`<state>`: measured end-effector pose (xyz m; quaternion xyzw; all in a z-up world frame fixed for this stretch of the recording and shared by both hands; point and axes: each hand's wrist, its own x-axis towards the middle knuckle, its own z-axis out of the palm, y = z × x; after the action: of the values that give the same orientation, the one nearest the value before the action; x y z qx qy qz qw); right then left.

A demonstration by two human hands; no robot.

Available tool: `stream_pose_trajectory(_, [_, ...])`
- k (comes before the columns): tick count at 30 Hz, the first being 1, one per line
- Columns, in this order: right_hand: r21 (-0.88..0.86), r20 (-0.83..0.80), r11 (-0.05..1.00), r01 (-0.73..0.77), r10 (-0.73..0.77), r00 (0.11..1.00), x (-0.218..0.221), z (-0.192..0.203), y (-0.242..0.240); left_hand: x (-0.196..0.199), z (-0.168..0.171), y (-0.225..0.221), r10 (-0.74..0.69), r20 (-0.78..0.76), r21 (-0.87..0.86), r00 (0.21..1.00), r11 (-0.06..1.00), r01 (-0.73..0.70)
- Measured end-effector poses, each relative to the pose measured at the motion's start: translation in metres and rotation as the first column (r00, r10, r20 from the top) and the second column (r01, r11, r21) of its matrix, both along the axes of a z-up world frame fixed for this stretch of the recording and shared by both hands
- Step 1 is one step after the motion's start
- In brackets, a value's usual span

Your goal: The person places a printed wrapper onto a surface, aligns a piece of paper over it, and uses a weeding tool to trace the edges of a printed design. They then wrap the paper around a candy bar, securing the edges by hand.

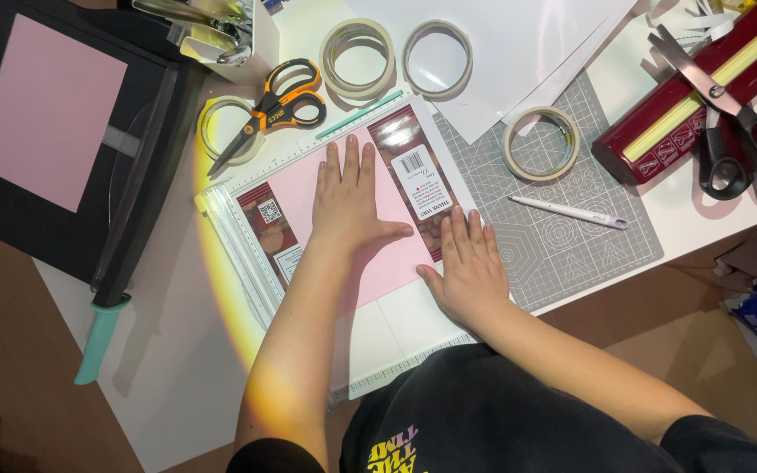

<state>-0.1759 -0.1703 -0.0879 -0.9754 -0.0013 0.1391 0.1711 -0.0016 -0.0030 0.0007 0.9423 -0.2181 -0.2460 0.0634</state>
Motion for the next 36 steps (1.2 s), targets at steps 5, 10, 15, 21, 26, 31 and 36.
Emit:
stream_pose_trajectory(5, [0.102, 0.292, 0.995, -0.006, -0.024, 0.956, -0.005, 0.004, -0.010, 0.000, 0.001, -0.002, 0.000, -0.007, 0.013, 1.000, 1.000, 0.000])
stream_pose_trajectory(10, [0.111, 0.593, 0.994, -0.020, -0.051, 0.803, -0.006, 0.012, -0.090, 0.000, 0.004, -0.002, 0.001, -0.005, 0.036, 1.000, 0.999, -0.001])
stream_pose_trajectory(15, [-0.324, 0.313, 0.905, 0.276, -0.173, 0.934, -0.009, 0.028, -0.151, 0.003, -0.004, -0.013, 0.026, -0.031, 0.147, 0.999, 0.989, -0.021])
stream_pose_trajectory(21, [-0.361, 0.185, 0.925, 0.115, -0.050, 0.982, 0.009, 0.035, -0.157, 0.008, 0.019, -0.026, 0.003, -0.097, 0.355, 0.995, 0.934, 0.032])
stream_pose_trajectory(26, [0.423, 0.237, 0.874, 0.238, -0.360, 0.902, 0.037, 0.069, -0.127, 0.015, 0.021, -0.032, 0.030, -0.155, 0.361, 0.987, 0.932, 0.029])
stream_pose_trajectory(31, [0.920, -0.370, -0.069, 0.387, -0.485, 0.793, 0.105, 0.071, -0.072, 0.016, 0.031, -0.031, 0.041, -0.170, 0.297, 0.985, 0.955, 0.012])
stream_pose_trajectory(36, [0.976, -0.173, 0.056, 0.211, -0.395, 0.902, 0.151, 0.049, -0.040, 0.019, 0.044, -0.029, 0.066, -0.255, 0.285, 0.965, 0.959, 0.009])
